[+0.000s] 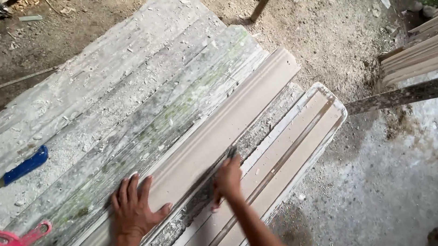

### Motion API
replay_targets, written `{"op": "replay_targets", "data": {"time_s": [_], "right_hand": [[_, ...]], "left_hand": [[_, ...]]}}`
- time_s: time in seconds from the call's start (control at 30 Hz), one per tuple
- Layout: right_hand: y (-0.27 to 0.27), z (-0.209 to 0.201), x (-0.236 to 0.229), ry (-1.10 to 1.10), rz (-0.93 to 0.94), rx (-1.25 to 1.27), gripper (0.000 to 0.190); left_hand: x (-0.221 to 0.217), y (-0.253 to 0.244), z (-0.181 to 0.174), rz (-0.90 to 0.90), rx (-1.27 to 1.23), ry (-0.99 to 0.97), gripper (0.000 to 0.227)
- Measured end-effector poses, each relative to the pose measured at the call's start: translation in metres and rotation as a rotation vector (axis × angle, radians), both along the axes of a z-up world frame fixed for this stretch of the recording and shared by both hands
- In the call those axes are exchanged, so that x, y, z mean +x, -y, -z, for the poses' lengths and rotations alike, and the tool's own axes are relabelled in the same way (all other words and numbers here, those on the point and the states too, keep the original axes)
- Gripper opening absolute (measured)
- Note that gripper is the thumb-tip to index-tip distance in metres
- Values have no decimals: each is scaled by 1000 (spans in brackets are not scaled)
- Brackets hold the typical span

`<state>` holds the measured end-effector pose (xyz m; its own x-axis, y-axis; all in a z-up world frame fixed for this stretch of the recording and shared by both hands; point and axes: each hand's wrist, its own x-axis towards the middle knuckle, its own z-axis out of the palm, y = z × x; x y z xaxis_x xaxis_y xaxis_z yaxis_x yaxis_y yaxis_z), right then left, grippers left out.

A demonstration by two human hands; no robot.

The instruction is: Scraping and shaping gypsum architectural moldings using a handheld scraper tool on a workbench.

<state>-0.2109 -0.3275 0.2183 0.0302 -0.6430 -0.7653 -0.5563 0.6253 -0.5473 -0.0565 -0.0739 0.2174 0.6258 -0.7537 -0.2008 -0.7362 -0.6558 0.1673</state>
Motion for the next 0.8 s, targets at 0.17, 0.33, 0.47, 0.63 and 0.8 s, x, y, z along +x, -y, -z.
{"op": "replay_targets", "data": {"time_s": [0.17,0.33,0.47,0.63,0.8], "right_hand": [[13,35,3,-40,-159,-190,29],[6,11,23,-21,-62,-229,30],[-13,49,13,-79,-147,-370,22],[103,17,2,37,86,-216,10],[78,142,-21,246,665,44,46]], "left_hand": [[3,-6,10,10,3,2,101],[-2,-3,-4,-11,23,-4,95],[3,4,-10,-17,76,-46,98],[0,-3,-7,3,88,-77,98],[-8,-10,-6,13,21,-30,98]]}}
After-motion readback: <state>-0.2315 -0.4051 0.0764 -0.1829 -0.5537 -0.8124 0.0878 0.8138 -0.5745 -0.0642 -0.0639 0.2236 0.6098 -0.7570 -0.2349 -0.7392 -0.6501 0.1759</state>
